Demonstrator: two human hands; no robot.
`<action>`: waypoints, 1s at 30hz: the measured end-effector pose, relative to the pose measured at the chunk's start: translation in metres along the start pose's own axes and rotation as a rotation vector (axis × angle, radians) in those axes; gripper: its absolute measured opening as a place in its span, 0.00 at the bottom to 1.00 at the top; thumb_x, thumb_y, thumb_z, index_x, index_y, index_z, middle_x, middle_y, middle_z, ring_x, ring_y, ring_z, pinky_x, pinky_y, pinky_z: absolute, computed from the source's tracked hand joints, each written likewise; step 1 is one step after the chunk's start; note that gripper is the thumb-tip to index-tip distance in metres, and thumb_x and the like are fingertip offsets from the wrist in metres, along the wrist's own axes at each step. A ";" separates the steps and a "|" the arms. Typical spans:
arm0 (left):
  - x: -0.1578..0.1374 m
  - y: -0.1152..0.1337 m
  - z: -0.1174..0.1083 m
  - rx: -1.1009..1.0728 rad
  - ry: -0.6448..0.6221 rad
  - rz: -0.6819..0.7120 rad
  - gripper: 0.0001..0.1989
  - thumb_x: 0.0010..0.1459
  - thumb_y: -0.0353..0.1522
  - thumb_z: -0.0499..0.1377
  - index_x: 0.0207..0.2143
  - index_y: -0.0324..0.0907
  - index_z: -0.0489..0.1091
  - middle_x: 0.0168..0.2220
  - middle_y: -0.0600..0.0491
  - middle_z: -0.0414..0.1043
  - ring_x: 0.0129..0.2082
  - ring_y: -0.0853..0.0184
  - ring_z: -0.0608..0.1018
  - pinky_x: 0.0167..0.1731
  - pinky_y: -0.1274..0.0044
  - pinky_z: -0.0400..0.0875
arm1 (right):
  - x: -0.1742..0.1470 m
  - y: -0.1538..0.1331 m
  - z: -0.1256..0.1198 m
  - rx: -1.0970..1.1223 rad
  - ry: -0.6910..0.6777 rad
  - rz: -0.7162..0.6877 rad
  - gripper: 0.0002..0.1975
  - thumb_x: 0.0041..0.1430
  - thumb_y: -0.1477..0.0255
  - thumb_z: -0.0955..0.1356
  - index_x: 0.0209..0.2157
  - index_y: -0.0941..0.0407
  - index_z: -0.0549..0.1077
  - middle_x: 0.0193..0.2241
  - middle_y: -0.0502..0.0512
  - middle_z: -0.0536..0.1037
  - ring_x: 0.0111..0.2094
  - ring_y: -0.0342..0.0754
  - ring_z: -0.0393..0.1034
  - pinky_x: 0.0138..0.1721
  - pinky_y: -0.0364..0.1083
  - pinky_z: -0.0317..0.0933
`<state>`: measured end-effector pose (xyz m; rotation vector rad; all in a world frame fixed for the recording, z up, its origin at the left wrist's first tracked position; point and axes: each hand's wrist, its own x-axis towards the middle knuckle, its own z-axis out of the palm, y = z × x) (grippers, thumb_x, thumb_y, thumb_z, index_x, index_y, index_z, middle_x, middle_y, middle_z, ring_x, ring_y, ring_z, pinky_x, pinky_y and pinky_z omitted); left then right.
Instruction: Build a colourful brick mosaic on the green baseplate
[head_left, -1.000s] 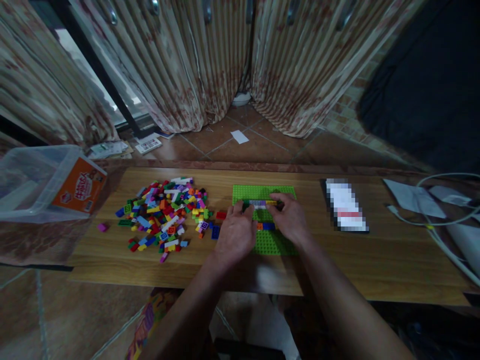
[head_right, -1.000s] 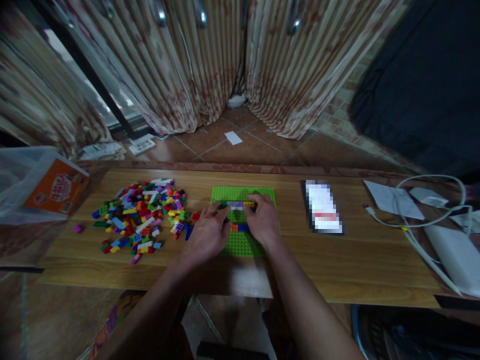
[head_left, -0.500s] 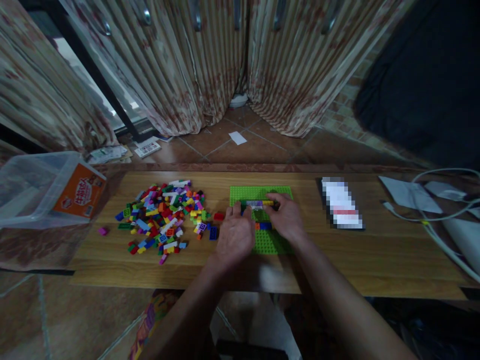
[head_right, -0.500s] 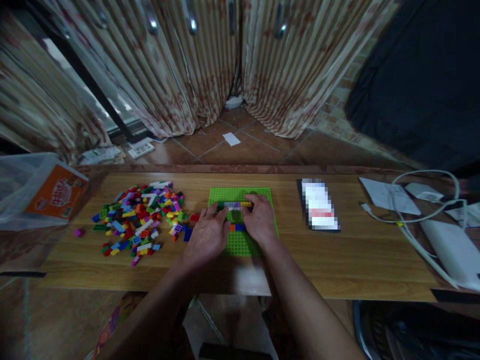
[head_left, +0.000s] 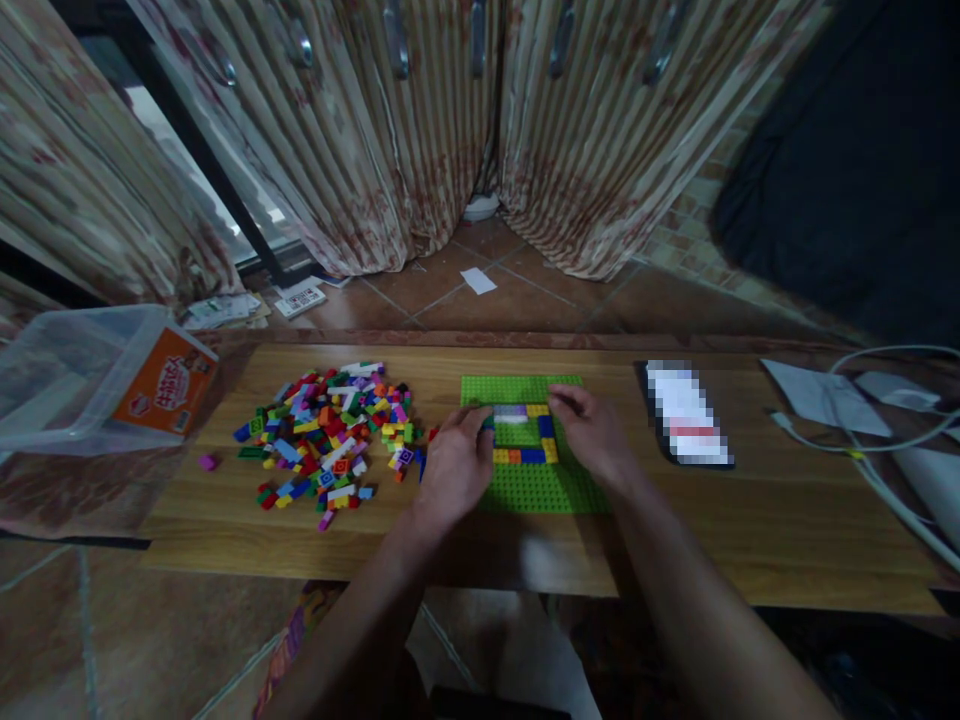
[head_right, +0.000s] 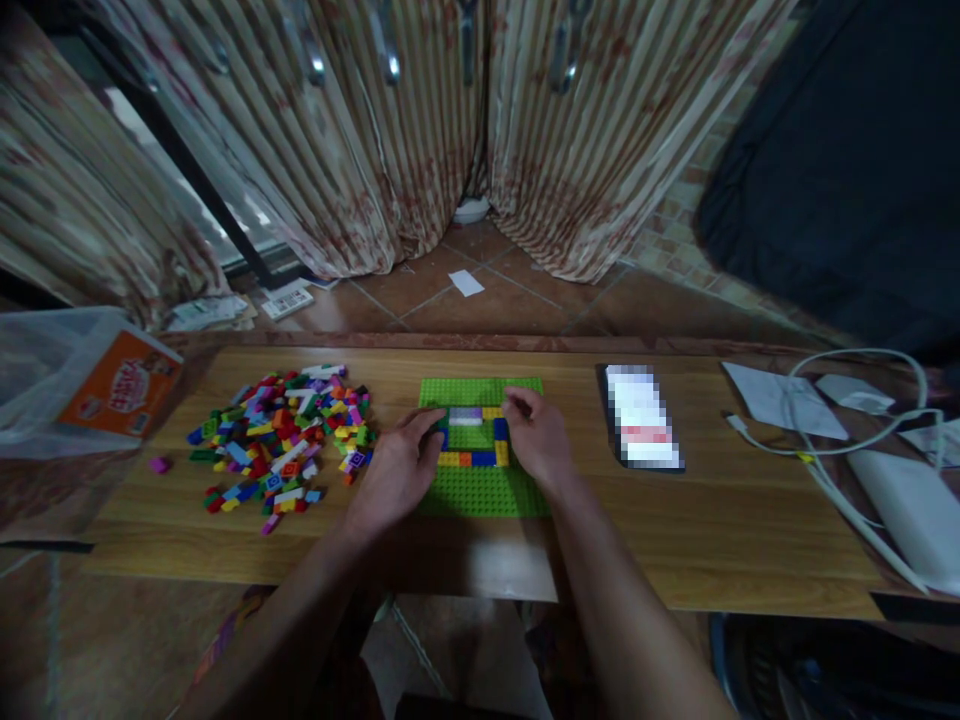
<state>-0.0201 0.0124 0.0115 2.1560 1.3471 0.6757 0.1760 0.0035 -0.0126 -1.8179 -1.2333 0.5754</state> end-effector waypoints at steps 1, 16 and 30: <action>0.001 0.000 -0.002 -0.025 0.002 -0.012 0.17 0.62 0.27 0.52 0.52 0.39 0.71 0.50 0.45 0.75 0.46 0.62 0.79 0.50 0.70 0.74 | 0.001 -0.001 -0.002 -0.004 0.010 0.008 0.15 0.58 0.66 0.65 0.42 0.56 0.78 0.38 0.58 0.82 0.41 0.52 0.76 0.48 0.55 0.67; 0.026 -0.061 -0.071 -0.586 0.668 -0.304 0.13 0.53 0.35 0.61 0.39 0.37 0.77 0.31 0.51 0.78 0.27 0.69 0.77 0.29 0.78 0.71 | -0.025 -0.034 0.002 0.026 0.113 -0.140 0.12 0.59 0.63 0.67 0.39 0.53 0.79 0.37 0.55 0.82 0.38 0.52 0.76 0.42 0.52 0.69; 0.021 -0.064 -0.089 -0.849 0.681 -0.384 0.13 0.47 0.34 0.62 0.35 0.36 0.75 0.28 0.54 0.76 0.22 0.76 0.70 0.25 0.82 0.67 | -0.087 -0.059 0.074 -0.156 -0.362 -0.625 0.14 0.61 0.70 0.67 0.49 0.53 0.74 0.48 0.58 0.77 0.50 0.54 0.71 0.52 0.56 0.66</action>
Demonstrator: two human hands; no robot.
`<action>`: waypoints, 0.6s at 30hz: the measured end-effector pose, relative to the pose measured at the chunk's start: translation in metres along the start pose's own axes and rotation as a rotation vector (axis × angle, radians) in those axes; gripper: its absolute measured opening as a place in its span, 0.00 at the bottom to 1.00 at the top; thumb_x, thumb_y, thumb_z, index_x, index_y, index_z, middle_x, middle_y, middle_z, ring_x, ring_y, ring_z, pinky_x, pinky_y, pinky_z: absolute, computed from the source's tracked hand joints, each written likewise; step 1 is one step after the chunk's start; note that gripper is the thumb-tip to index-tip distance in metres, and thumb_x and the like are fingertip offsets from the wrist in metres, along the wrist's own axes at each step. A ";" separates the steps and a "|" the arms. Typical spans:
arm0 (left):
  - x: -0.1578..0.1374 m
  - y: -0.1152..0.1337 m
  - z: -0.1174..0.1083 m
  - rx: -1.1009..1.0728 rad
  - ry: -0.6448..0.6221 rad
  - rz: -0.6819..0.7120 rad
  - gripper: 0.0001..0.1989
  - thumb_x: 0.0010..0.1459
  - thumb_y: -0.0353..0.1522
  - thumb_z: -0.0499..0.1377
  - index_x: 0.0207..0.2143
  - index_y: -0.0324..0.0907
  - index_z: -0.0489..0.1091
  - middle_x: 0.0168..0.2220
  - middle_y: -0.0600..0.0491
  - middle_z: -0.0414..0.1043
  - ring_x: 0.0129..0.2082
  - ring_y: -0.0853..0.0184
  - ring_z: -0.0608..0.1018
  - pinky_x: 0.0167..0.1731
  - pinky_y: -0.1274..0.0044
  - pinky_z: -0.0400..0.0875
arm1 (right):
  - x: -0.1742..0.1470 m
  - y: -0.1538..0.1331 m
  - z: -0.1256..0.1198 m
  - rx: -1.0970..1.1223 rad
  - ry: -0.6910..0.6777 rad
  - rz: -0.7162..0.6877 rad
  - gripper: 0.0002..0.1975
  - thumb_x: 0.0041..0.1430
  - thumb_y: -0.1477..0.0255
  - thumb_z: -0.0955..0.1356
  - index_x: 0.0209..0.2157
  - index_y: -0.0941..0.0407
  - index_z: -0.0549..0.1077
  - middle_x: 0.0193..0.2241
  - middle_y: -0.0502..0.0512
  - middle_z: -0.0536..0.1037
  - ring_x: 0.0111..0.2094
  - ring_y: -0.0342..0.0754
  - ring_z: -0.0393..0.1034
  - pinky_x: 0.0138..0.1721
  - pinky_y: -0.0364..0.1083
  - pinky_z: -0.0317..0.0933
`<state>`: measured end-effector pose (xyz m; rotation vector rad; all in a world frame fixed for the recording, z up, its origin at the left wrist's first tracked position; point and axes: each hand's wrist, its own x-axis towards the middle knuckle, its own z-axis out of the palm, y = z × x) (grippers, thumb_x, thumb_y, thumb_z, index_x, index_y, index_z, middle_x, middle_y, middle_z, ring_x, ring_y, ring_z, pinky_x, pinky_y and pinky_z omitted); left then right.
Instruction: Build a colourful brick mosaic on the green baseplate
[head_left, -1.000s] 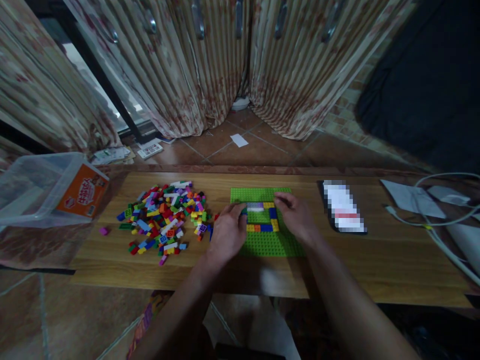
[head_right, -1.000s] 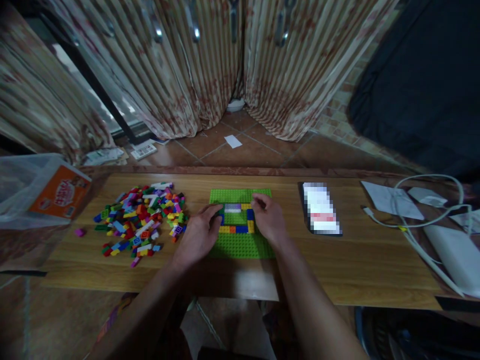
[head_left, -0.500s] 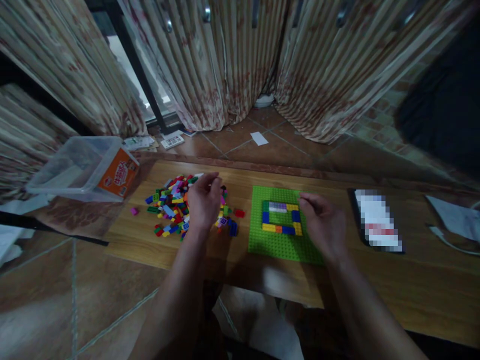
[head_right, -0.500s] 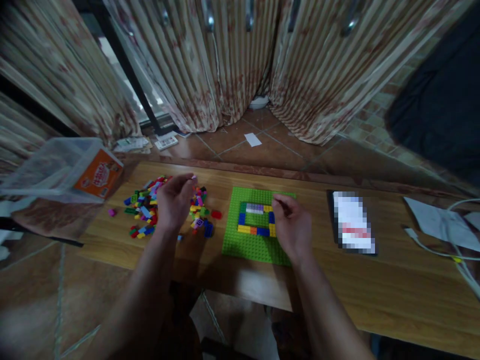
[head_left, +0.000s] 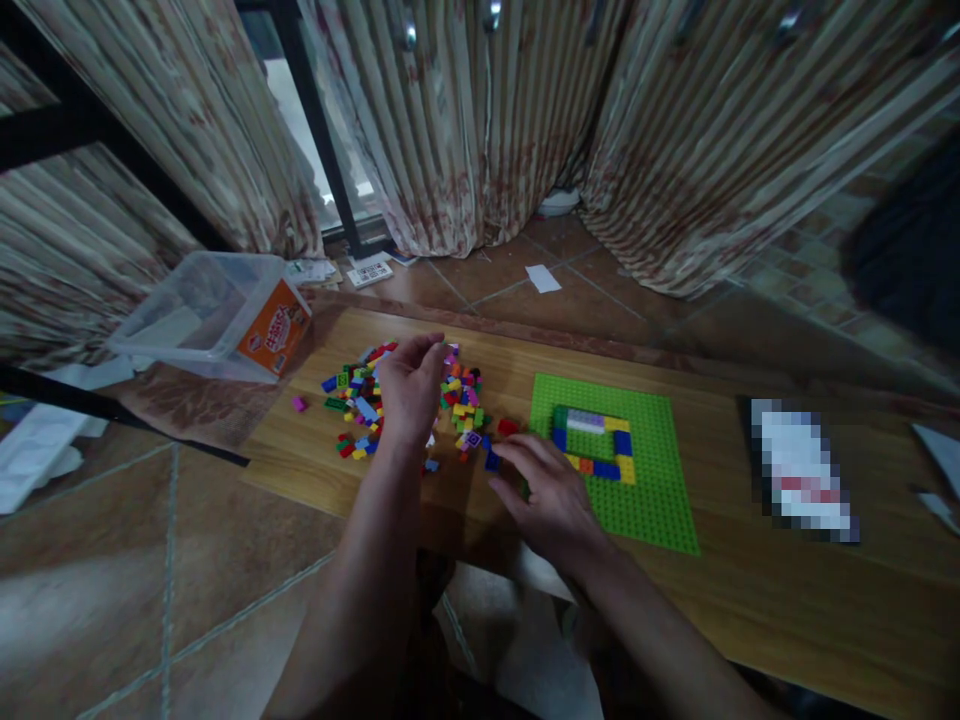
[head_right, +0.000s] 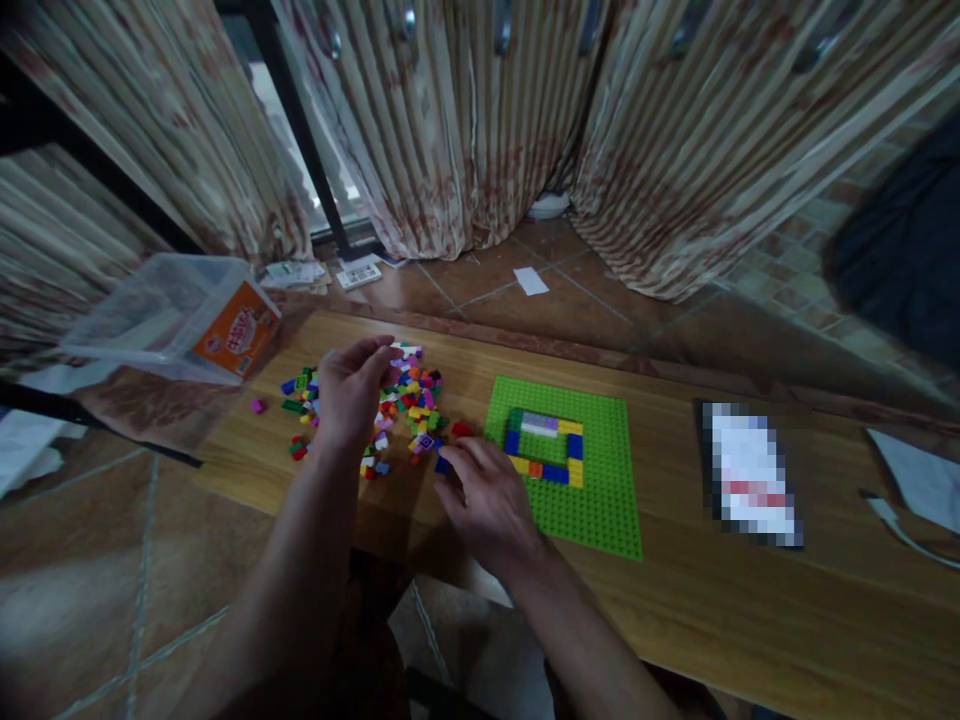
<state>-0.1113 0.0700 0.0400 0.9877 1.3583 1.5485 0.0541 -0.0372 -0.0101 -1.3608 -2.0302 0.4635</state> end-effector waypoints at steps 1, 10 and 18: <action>0.000 -0.001 0.000 -0.001 -0.004 0.002 0.13 0.47 0.34 0.63 0.35 0.36 0.76 0.28 0.54 0.76 0.21 0.76 0.70 0.25 0.82 0.67 | 0.000 0.001 0.003 -0.012 -0.007 0.000 0.15 0.61 0.70 0.67 0.49 0.53 0.74 0.48 0.59 0.77 0.50 0.55 0.71 0.52 0.56 0.66; -0.001 -0.005 0.001 0.034 -0.060 0.011 0.12 0.48 0.35 0.64 0.34 0.37 0.76 0.27 0.54 0.75 0.23 0.74 0.73 0.25 0.82 0.66 | 0.005 0.001 0.012 0.026 -0.042 0.002 0.13 0.61 0.74 0.65 0.47 0.52 0.75 0.45 0.58 0.77 0.48 0.55 0.70 0.51 0.56 0.66; -0.004 -0.010 0.007 0.072 -0.102 0.022 0.11 0.48 0.34 0.65 0.34 0.37 0.77 0.27 0.55 0.75 0.23 0.74 0.72 0.25 0.82 0.65 | 0.006 0.000 -0.021 0.525 0.148 0.278 0.10 0.61 0.68 0.66 0.43 0.52 0.77 0.39 0.54 0.79 0.39 0.47 0.75 0.42 0.48 0.69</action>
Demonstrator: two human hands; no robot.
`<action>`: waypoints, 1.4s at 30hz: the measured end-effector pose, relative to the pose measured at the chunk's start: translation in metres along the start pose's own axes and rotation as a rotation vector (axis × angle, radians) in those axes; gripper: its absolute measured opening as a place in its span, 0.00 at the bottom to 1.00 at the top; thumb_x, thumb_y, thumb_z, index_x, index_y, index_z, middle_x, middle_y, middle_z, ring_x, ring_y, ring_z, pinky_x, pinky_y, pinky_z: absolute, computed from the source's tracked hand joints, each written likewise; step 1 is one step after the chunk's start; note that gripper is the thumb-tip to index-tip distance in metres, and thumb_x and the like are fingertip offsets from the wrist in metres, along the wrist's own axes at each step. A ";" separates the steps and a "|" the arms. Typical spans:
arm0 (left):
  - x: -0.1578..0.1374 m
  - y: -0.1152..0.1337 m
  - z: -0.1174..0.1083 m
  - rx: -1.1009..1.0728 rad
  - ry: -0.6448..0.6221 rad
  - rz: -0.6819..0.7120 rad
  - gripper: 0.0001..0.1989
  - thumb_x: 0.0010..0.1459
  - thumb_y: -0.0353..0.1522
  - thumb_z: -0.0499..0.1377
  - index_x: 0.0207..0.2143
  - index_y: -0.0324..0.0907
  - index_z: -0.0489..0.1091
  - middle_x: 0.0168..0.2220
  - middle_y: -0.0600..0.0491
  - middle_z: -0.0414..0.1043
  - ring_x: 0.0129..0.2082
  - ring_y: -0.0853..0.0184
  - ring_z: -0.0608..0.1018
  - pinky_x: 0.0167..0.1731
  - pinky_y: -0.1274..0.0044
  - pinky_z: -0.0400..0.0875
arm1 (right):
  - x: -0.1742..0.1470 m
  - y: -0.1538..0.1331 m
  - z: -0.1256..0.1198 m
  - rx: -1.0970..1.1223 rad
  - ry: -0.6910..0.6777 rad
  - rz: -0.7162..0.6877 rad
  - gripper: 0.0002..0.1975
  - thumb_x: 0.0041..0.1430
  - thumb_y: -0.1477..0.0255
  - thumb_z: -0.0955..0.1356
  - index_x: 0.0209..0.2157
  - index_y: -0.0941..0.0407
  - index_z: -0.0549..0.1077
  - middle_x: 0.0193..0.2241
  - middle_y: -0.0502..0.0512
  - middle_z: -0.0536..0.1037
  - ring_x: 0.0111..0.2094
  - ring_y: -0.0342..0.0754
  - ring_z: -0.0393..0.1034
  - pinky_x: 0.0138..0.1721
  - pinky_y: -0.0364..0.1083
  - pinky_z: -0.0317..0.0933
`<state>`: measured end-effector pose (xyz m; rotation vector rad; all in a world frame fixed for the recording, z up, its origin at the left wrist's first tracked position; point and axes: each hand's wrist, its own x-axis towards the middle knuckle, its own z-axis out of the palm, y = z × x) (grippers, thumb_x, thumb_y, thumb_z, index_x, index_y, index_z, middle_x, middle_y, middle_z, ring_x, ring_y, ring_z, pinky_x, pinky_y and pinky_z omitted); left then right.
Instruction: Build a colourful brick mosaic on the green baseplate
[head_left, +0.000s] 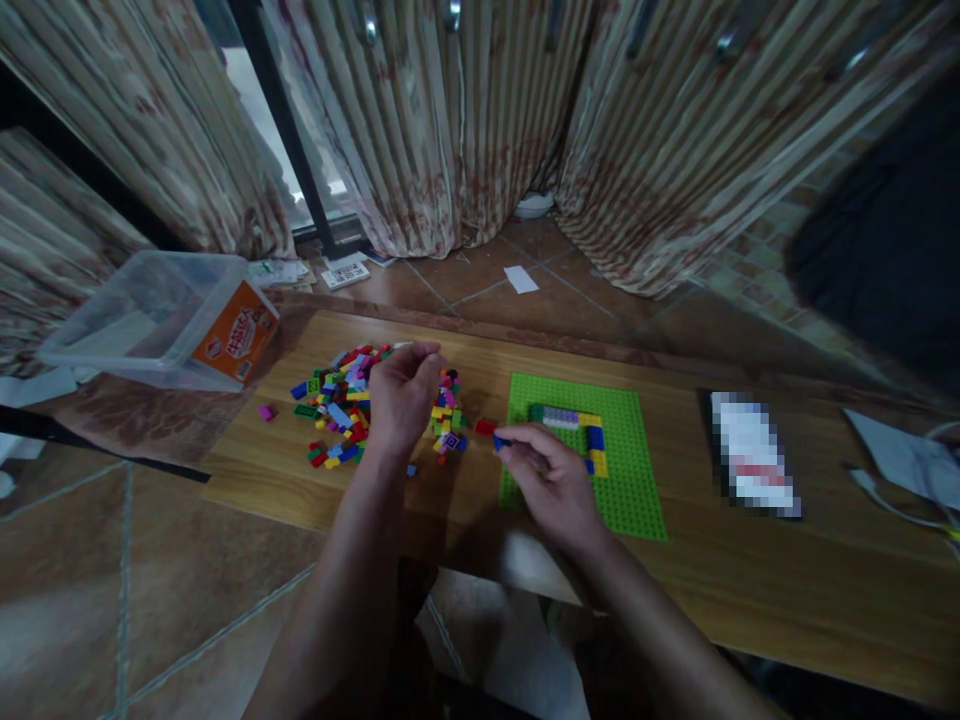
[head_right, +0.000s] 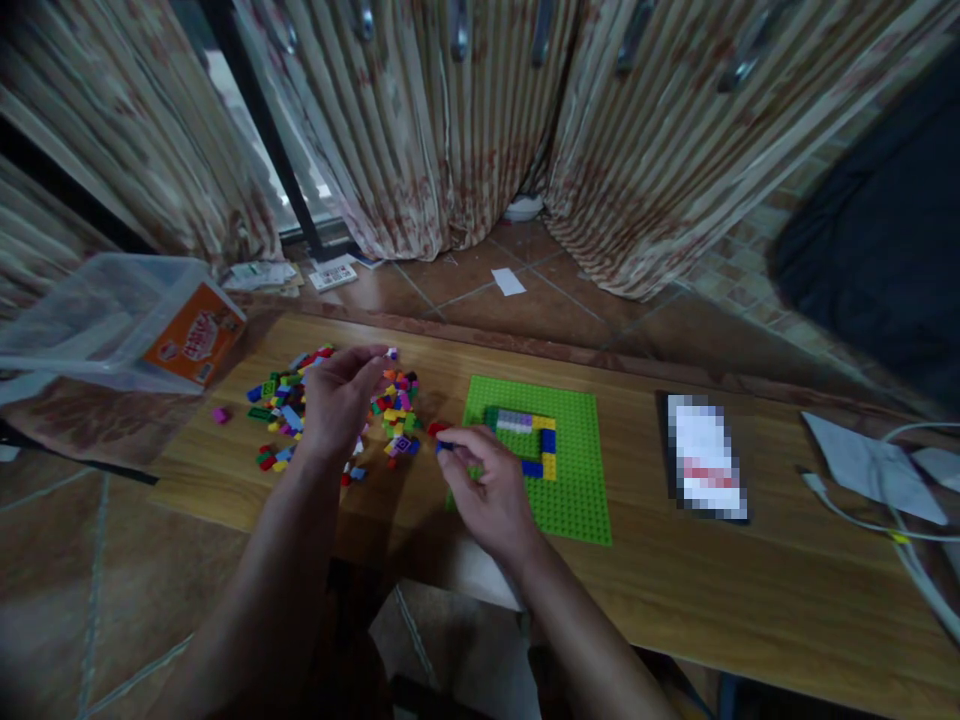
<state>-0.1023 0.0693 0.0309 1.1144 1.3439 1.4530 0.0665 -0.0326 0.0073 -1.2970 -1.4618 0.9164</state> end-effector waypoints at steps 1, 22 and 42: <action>-0.001 0.000 0.001 -0.002 -0.009 0.000 0.11 0.48 0.33 0.65 0.35 0.37 0.77 0.27 0.55 0.75 0.23 0.74 0.72 0.25 0.82 0.65 | 0.001 0.000 -0.003 0.075 0.023 0.062 0.09 0.61 0.67 0.67 0.42 0.51 0.77 0.37 0.53 0.80 0.38 0.48 0.76 0.41 0.48 0.70; -0.005 -0.007 0.008 0.149 -0.168 -0.002 0.11 0.50 0.33 0.62 0.37 0.37 0.76 0.27 0.55 0.76 0.26 0.71 0.74 0.27 0.80 0.67 | -0.013 0.013 0.017 -0.159 -0.094 -0.073 0.12 0.56 0.79 0.67 0.40 0.53 0.77 0.41 0.56 0.76 0.43 0.48 0.73 0.46 0.50 0.69; 0.001 -0.017 -0.006 0.292 -0.168 0.113 0.11 0.55 0.33 0.58 0.38 0.38 0.76 0.31 0.53 0.78 0.31 0.69 0.77 0.32 0.79 0.71 | -0.002 0.016 0.021 -0.436 -0.036 -0.257 0.10 0.63 0.74 0.65 0.45 0.54 0.75 0.45 0.59 0.76 0.47 0.51 0.72 0.51 0.52 0.68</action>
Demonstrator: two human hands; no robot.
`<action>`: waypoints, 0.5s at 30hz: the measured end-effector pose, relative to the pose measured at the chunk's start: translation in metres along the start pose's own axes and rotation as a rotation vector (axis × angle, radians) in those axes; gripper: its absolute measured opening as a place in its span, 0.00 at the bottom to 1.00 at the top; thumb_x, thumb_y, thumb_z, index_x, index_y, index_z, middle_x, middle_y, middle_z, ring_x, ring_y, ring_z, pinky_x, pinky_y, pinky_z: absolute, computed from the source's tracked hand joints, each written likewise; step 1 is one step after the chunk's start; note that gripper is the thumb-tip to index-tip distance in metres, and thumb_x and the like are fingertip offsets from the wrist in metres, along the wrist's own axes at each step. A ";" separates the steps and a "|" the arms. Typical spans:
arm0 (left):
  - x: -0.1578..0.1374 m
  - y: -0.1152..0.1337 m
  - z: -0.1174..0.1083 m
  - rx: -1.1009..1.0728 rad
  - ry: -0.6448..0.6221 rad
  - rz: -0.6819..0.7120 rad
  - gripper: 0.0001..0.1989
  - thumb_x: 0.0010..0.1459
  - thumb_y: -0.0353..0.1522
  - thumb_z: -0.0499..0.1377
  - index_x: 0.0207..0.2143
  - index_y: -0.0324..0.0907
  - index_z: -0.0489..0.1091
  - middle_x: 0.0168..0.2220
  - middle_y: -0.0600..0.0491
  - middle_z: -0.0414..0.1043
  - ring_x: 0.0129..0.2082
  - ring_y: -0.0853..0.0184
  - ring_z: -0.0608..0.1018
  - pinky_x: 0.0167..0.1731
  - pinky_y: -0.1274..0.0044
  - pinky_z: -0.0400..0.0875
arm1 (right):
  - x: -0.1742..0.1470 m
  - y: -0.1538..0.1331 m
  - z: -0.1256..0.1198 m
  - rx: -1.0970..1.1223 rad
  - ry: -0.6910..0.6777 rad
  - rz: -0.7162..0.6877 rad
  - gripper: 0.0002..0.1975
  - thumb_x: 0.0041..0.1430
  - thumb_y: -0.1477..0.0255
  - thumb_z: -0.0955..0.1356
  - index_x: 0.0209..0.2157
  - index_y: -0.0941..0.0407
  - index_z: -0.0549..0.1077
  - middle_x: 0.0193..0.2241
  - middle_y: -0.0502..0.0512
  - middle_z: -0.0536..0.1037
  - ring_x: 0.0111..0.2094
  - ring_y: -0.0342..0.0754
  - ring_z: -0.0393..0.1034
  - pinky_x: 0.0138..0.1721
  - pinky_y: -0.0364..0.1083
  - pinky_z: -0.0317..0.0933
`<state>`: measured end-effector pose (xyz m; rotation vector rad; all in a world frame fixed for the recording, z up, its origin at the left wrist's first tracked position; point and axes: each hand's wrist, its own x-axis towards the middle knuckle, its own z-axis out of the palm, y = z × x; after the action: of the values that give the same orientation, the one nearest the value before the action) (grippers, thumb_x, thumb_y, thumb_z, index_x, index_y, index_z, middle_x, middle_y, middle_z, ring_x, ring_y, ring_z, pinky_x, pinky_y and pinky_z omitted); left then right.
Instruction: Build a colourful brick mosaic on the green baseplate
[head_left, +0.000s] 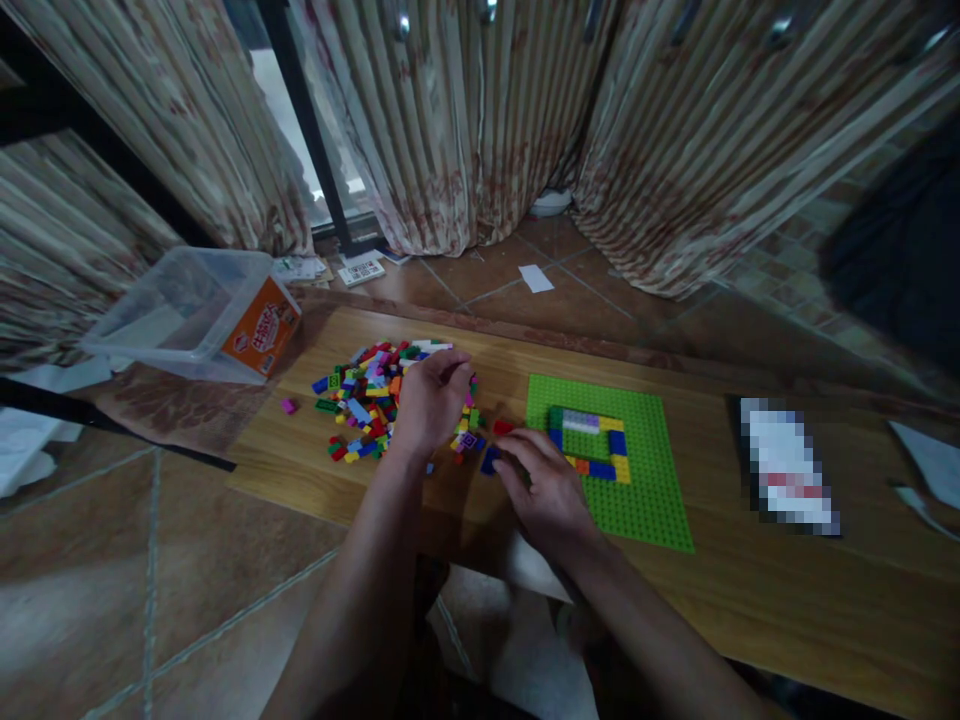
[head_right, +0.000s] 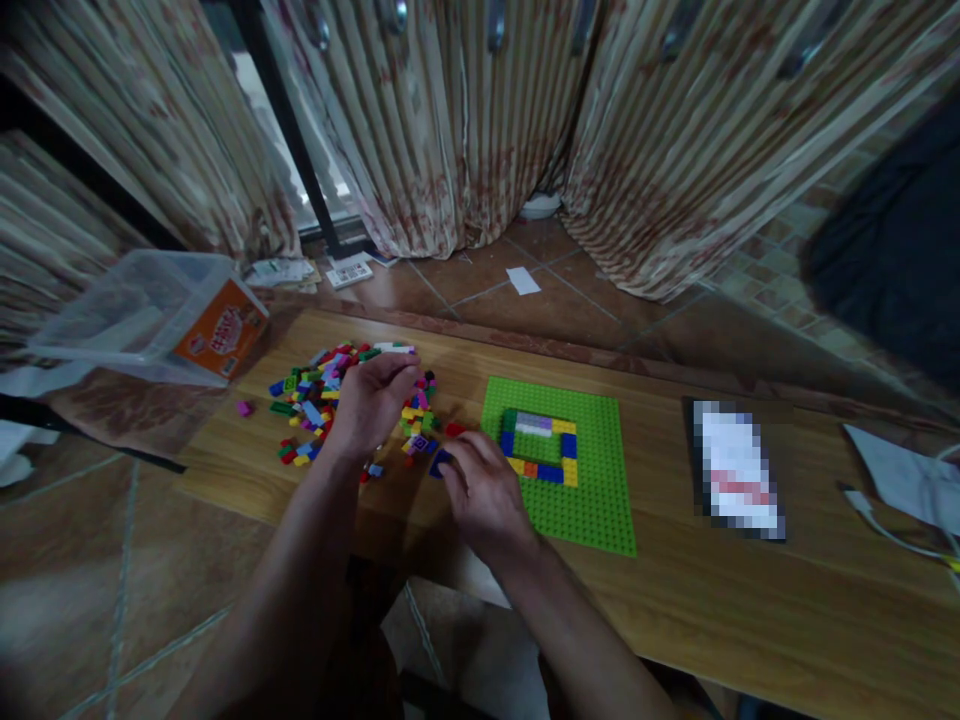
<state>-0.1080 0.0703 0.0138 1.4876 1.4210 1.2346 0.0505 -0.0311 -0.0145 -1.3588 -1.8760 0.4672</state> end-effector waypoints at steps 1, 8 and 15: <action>0.000 0.001 0.000 0.004 0.004 0.004 0.11 0.55 0.33 0.58 0.38 0.38 0.76 0.32 0.53 0.78 0.32 0.69 0.77 0.33 0.79 0.71 | 0.002 0.002 -0.001 -0.017 0.015 -0.002 0.11 0.63 0.74 0.64 0.45 0.55 0.75 0.44 0.59 0.76 0.47 0.51 0.72 0.50 0.52 0.68; -0.003 0.007 -0.001 0.027 -0.025 -0.018 0.11 0.56 0.32 0.58 0.39 0.39 0.77 0.32 0.54 0.79 0.31 0.69 0.77 0.32 0.79 0.70 | 0.021 0.013 0.000 -0.115 0.000 0.004 0.13 0.64 0.76 0.63 0.46 0.55 0.75 0.44 0.60 0.76 0.47 0.54 0.70 0.51 0.55 0.65; -0.003 0.012 -0.001 0.078 -0.018 -0.022 0.10 0.55 0.30 0.59 0.38 0.39 0.77 0.32 0.53 0.79 0.32 0.68 0.78 0.34 0.79 0.71 | 0.032 0.009 0.007 -0.145 -0.082 -0.008 0.11 0.64 0.76 0.63 0.41 0.54 0.77 0.38 0.58 0.77 0.42 0.53 0.70 0.46 0.52 0.65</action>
<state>-0.1054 0.0658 0.0249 1.5270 1.4843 1.1611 0.0459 0.0020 -0.0135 -1.4456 -2.0142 0.3941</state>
